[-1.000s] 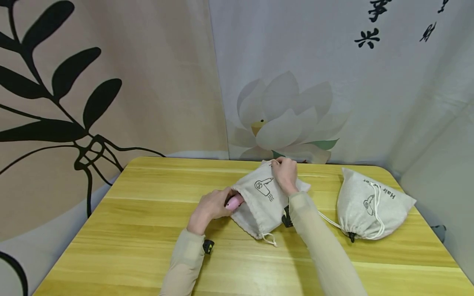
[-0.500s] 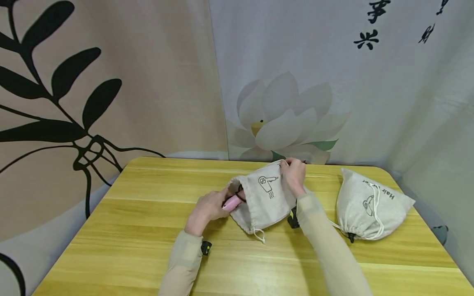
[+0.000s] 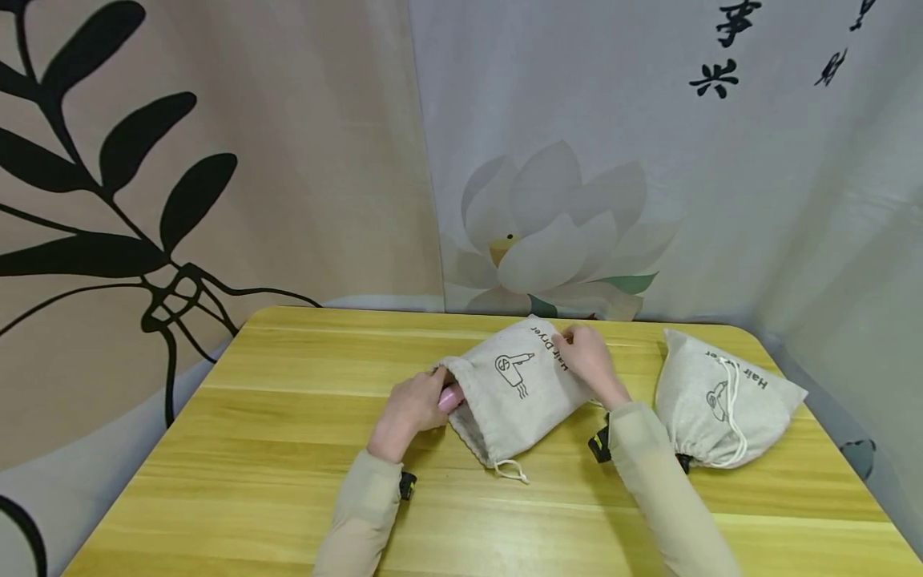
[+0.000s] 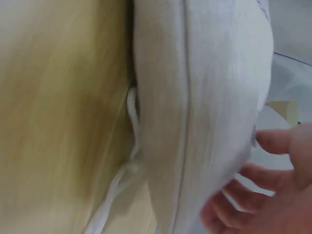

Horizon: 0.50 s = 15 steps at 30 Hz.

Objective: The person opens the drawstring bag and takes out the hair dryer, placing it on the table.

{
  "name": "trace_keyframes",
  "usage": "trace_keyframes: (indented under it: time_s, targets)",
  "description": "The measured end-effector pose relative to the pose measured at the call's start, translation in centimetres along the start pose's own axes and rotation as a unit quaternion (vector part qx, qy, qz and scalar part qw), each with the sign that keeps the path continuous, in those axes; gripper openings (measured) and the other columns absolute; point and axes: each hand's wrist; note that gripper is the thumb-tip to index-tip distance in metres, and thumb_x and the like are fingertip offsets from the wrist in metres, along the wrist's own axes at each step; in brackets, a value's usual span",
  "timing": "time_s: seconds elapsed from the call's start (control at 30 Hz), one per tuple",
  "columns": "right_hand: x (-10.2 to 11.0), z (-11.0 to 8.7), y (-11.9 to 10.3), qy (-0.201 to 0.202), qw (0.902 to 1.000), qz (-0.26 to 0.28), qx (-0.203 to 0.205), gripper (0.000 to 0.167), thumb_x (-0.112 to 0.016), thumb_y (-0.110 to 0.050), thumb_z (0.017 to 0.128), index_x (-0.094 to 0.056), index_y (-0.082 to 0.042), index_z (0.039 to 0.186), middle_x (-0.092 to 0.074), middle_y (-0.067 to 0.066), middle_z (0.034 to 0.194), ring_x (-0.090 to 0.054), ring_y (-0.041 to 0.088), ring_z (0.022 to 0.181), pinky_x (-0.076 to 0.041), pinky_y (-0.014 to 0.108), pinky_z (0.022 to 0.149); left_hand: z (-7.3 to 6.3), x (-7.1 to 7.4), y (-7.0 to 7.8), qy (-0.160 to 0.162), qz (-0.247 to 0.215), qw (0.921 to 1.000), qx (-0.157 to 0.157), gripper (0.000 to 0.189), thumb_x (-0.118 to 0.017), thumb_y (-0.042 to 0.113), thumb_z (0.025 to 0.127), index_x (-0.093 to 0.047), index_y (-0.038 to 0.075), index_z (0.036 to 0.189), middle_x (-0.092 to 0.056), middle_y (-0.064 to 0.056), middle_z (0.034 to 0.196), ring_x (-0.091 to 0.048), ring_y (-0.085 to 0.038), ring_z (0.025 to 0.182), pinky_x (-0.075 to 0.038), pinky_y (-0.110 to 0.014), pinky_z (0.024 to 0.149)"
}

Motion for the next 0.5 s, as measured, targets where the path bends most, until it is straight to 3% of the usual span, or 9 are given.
trace_keyframes:
  time_s: [0.13, 0.23, 0.5]
  targets:
    - [1.0, -1.1, 1.0, -0.061, 0.9974, -0.037, -0.007, 0.042, -0.044, -0.027, 0.099, -0.059, 0.007, 0.115, -0.063, 0.025, 0.113, -0.060, 0.035, 0.099, -0.048, 0.044, 0.084, 0.2, -0.2, 0.2, 0.006, 0.002, 1.0000, 0.001, 0.066, -0.079, 0.027, 0.076, -0.049, 0.002, 0.129, -0.064, -0.017, 0.112, -0.065, -0.031, 0.090, -0.054, -0.043, 0.072]
    - [1.5, -1.7, 1.8, -0.092, 0.9942, -0.055, -0.009, 0.038, -0.043, -0.023, 0.099, -0.059, 0.009, 0.113, -0.062, 0.027, 0.113, -0.060, 0.035, 0.098, -0.048, 0.044, 0.083, 0.3, -0.4, 0.1, 0.019, 0.007, 0.9998, -0.001, 0.062, -0.080, 0.027, 0.075, -0.052, 0.002, 0.125, -0.065, -0.016, 0.109, -0.065, -0.032, 0.090, -0.053, -0.044, 0.071]
    - [2.3, -2.6, 2.6, -0.096, 0.9897, -0.099, -0.038, 0.021, -0.051, -0.009, 0.092, -0.061, 0.004, 0.104, -0.063, 0.024, 0.104, -0.060, 0.034, 0.091, -0.049, 0.044, 0.076, 0.3, -0.4, -0.1, 0.037, 0.006, 0.9993, -0.005, 0.048, -0.079, 0.025, 0.075, -0.058, 0.004, 0.112, -0.066, -0.016, 0.105, -0.066, -0.033, 0.088, -0.053, -0.045, 0.069]
Point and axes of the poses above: each hand's wrist, its own z-axis towards the middle knuckle, its own x-axis out of the back of the hand, y = z × x
